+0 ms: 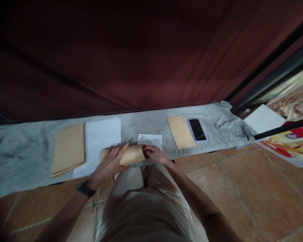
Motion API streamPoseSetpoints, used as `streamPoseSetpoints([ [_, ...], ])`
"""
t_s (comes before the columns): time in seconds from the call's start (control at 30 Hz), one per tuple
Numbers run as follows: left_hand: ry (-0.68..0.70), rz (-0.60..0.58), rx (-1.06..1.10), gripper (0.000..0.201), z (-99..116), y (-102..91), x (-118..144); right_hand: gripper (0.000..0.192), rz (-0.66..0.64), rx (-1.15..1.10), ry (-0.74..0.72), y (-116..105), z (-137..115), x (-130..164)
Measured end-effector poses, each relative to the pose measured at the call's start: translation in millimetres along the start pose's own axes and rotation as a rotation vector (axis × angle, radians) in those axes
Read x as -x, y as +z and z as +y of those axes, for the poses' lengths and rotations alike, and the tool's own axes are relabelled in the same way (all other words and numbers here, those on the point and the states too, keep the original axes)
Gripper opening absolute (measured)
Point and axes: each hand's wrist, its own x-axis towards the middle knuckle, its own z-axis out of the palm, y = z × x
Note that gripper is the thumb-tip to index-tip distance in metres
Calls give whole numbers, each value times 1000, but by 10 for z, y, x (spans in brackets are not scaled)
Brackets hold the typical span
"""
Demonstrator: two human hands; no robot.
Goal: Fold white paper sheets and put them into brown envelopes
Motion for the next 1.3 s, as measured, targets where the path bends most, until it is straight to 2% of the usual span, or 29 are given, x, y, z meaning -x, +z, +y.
streamPoseSetpoints([
  [0.1, -55, 22, 0, 98, -34, -37, 70, 31, 222, 203, 33, -200, 32, 111],
  [0.2, -106, 42, 0, 100, -82, -37, 137, 33, 451, 542, 163, -375, 39, 176],
  [0.3, -133, 55, -1, 99, -124, -18, 161, 42, 462, 693, 268, -400, 13, 150],
  [0.53, -196, 51, -22, 101, -193, 19, 183, 42, 500, 819, 420, -193, -98, -20],
  [0.73, -214, 58, -15, 101, -226, 67, 213, 35, 526, 718, 437, -250, -39, -52],
  [0.93, -201, 67, 0, 101, -224, 68, 209, 9, 591, 498, 256, -263, 128, -85],
  [1.13, -202, 55, 2, 104, -222, 72, 211, 11, 638, 247, 67, -396, 183, -48],
  [1.3, -207, 38, 30, 102, -234, 87, 216, 25, 629, -11, -90, -543, 190, 89],
])
